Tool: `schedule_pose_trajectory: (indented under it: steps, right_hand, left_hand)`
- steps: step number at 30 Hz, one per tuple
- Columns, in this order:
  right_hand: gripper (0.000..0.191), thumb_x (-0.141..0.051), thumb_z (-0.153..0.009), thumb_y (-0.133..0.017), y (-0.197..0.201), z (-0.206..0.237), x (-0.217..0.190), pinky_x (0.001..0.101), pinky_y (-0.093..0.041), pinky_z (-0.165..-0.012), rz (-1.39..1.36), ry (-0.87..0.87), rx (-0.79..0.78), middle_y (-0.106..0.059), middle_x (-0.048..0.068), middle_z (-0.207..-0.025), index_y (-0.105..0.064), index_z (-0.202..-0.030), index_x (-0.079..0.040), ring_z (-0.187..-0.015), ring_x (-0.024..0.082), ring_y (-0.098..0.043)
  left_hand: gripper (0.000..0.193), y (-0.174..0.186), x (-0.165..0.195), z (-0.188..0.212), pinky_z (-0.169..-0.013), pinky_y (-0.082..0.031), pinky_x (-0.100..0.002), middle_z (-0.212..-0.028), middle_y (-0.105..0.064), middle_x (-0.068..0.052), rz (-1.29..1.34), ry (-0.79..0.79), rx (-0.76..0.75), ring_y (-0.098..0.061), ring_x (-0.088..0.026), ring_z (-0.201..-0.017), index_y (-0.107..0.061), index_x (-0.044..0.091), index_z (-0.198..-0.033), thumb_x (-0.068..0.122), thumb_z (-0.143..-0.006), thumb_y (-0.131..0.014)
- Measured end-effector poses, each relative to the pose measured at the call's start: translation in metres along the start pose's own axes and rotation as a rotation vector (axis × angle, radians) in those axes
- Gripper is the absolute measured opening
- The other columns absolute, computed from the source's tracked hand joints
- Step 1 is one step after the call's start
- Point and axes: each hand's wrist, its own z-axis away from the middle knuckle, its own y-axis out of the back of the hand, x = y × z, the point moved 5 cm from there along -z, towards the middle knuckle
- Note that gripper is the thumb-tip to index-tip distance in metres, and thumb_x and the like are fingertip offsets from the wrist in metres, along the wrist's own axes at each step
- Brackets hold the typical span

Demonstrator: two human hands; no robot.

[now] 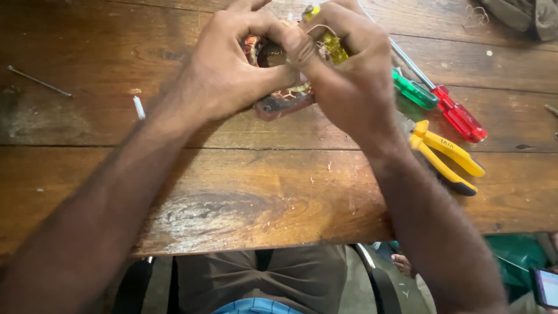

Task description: The person works on an electric motor stator on a wooden workbench, manipulating and threading copper winding wire around the coil slots by hand. They use a screwdriver to press and arrange the wire windings inside the stator and reposition the stator repeatedly while working around its circumference.

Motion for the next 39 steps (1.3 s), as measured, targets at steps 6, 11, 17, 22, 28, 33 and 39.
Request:
schedule_pose_trajectory:
  steps: [6,11,17,22,28,33,39]
  right_hand:
    - [0.026,-0.026,-0.112,-0.076,-0.011,0.004,0.013,0.0258,-0.043,-0.057,0.040,-0.039,-0.007,-0.067,0.002,-0.087,-0.067,-0.101,-0.005,-0.075,0.011,-0.059]
    - [0.021,-0.024,-0.111,-0.072,-0.013,0.002,0.015,0.0265,-0.050,-0.062,0.097,-0.050,-0.024,-0.068,0.002,-0.091,-0.068,-0.101,-0.006,-0.078,0.010,-0.062]
    - [0.027,-0.025,-0.116,-0.066,-0.010,-0.001,0.012,0.0252,-0.053,-0.071,-0.047,0.001,0.019,-0.066,0.002,-0.093,-0.066,-0.098,-0.005,-0.083,0.010,-0.062]
    - [0.028,-0.029,-0.114,-0.069,0.005,0.001,0.020,0.0226,-0.046,-0.059,-0.174,-0.140,0.149,-0.066,-0.001,-0.083,-0.068,-0.099,-0.005,-0.068,0.007,-0.059]
    - [0.032,-0.032,-0.115,-0.066,0.017,-0.005,0.014,0.0225,-0.049,-0.066,-0.279,-0.091,-0.047,-0.070,0.001,-0.090,-0.072,-0.109,-0.001,-0.076,0.007,-0.062]
    - [0.042,-0.039,-0.104,-0.072,0.016,-0.010,-0.001,0.0272,-0.049,-0.075,-0.159,0.191,-0.351,-0.063,0.007,-0.098,-0.068,-0.111,0.003,-0.088,0.013,-0.058]
    - [0.027,-0.025,-0.116,-0.063,0.014,-0.008,-0.001,0.0218,-0.057,-0.077,-0.454,0.012,-0.457,-0.066,0.005,-0.105,-0.067,-0.116,0.001,-0.092,0.006,-0.063]
  left_hand:
    - [0.020,-0.009,-0.009,0.001,-0.080,-0.062,-0.045,-0.130,-0.065,-0.019,0.063,0.193,0.041,-0.070,-0.031,-0.104,-0.074,0.003,-0.089,0.022,-0.092,-0.075]
    - [0.022,-0.012,-0.015,0.005,-0.076,-0.062,-0.034,-0.122,-0.066,-0.016,0.163,0.070,0.172,-0.073,-0.025,-0.100,-0.066,0.004,-0.088,0.019,-0.103,-0.069]
    - [0.026,-0.008,-0.027,0.006,-0.058,-0.055,-0.030,-0.079,-0.072,-0.008,-0.001,0.158,0.268,-0.070,-0.017,-0.068,-0.071,0.004,-0.092,0.026,-0.105,-0.075]
    - [0.025,-0.008,-0.005,0.007,-0.060,-0.055,-0.025,-0.088,-0.073,-0.002,0.057,-0.083,0.280,-0.071,-0.008,-0.073,-0.074,0.007,-0.107,0.028,-0.112,-0.060]
    - [0.030,-0.001,0.024,0.013,-0.086,-0.048,-0.040,-0.084,-0.072,-0.003,-0.036,-0.203,0.358,-0.063,-0.014,-0.080,-0.076,0.007,-0.102,0.030,-0.114,-0.061]
    - [0.028,-0.001,0.030,0.016,-0.087,-0.046,-0.036,-0.096,-0.066,-0.004,-0.095,-0.267,0.359,-0.058,-0.016,-0.095,-0.074,0.007,-0.106,0.032,-0.116,-0.065]
    - [0.022,-0.002,0.026,0.016,-0.089,-0.047,-0.038,-0.098,-0.063,-0.005,-0.155,-0.303,0.302,-0.058,-0.017,-0.100,-0.071,0.008,-0.110,0.027,-0.113,-0.061]
